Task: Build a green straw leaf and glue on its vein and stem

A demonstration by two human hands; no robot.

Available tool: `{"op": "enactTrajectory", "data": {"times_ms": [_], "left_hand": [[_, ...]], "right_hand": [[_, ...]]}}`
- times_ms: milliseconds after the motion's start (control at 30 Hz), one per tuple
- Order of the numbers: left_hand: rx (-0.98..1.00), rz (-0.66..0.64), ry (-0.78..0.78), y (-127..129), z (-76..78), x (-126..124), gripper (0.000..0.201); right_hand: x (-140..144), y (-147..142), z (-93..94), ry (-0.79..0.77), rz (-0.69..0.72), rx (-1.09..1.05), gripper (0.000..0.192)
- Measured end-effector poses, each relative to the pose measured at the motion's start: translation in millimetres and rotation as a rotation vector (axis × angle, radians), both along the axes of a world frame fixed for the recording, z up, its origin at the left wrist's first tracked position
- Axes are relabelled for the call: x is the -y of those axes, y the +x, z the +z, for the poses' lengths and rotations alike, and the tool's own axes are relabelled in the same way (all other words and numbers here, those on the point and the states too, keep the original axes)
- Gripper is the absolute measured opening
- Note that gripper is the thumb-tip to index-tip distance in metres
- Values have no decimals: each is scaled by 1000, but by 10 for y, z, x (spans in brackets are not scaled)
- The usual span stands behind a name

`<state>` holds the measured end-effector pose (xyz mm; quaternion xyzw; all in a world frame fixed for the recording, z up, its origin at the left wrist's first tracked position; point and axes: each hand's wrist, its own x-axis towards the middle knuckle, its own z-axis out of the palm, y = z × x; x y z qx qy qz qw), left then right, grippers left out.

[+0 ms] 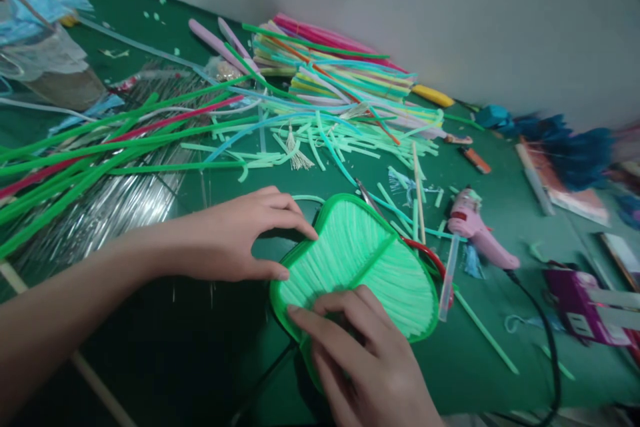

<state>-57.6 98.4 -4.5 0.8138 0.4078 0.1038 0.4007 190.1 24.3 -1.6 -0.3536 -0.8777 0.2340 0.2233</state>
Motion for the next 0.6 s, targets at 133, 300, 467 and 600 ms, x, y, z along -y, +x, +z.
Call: {"op": "enactTrajectory", "data": {"times_ms": [133,300,467,600], "left_hand": [[-1,-11,-8,10,10,19,55],[-4,-14,-1,9,16,57,63],[88,21,-14,1,47,37,29],[113,146,12,65,90,21,30]], "right_hand": [[-12,-7,5,5,11,-5,36],[-20,-16,15,-12,19,21,36],[-11,-23,14,-21,12,35,36],[-2,-11,10,-35,12,25,37]]}}
